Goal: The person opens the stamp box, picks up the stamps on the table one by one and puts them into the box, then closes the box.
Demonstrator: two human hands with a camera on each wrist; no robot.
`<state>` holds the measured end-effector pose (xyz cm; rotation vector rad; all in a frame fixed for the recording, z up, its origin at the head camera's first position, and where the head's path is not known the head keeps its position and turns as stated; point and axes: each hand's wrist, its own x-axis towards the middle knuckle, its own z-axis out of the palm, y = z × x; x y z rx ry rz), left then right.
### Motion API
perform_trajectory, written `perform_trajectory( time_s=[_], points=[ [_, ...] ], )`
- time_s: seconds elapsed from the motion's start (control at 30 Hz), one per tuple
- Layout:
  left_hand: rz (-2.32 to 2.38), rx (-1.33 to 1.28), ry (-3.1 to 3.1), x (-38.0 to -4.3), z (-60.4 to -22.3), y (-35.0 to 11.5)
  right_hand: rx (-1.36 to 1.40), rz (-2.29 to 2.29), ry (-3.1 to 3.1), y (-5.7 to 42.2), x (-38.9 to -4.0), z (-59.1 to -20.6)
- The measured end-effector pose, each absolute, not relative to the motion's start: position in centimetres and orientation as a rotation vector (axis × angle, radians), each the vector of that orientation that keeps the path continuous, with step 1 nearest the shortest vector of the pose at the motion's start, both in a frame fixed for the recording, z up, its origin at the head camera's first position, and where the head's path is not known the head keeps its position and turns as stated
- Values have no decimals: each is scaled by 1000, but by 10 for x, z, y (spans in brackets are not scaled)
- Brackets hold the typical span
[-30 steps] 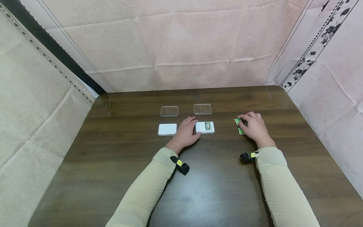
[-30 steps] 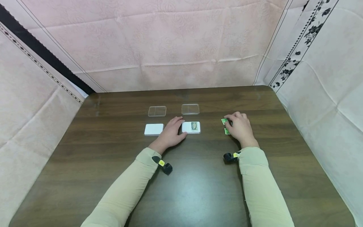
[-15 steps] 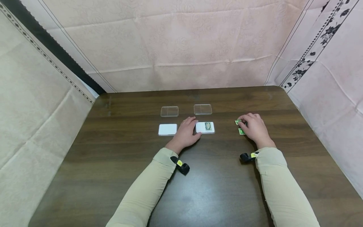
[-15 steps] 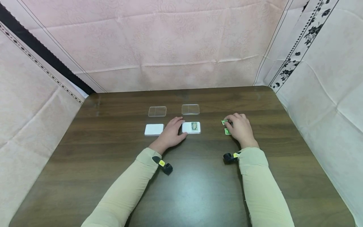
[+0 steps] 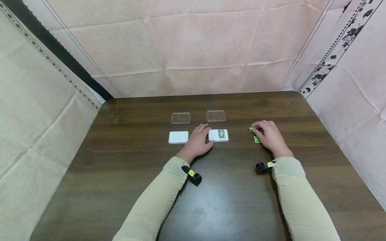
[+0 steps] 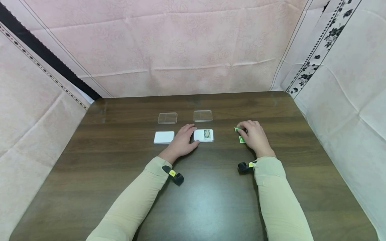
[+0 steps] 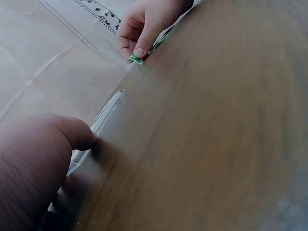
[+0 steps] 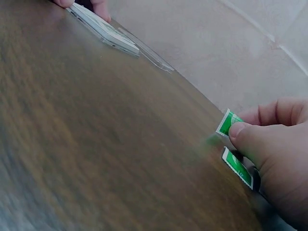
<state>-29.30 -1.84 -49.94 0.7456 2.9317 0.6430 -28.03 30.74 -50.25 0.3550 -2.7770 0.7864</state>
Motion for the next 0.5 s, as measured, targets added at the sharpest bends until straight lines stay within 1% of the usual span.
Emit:
perform_trajectory(
  time_s=[0.23, 0.5],
  points=[
    [652, 735, 2922, -293, -498, -18, 359, 810, -2758, 306, -282, -503],
    [645, 719, 2919, -293, -498, -18, 300, 867, -2807, 306, -280, -500]
  ],
)
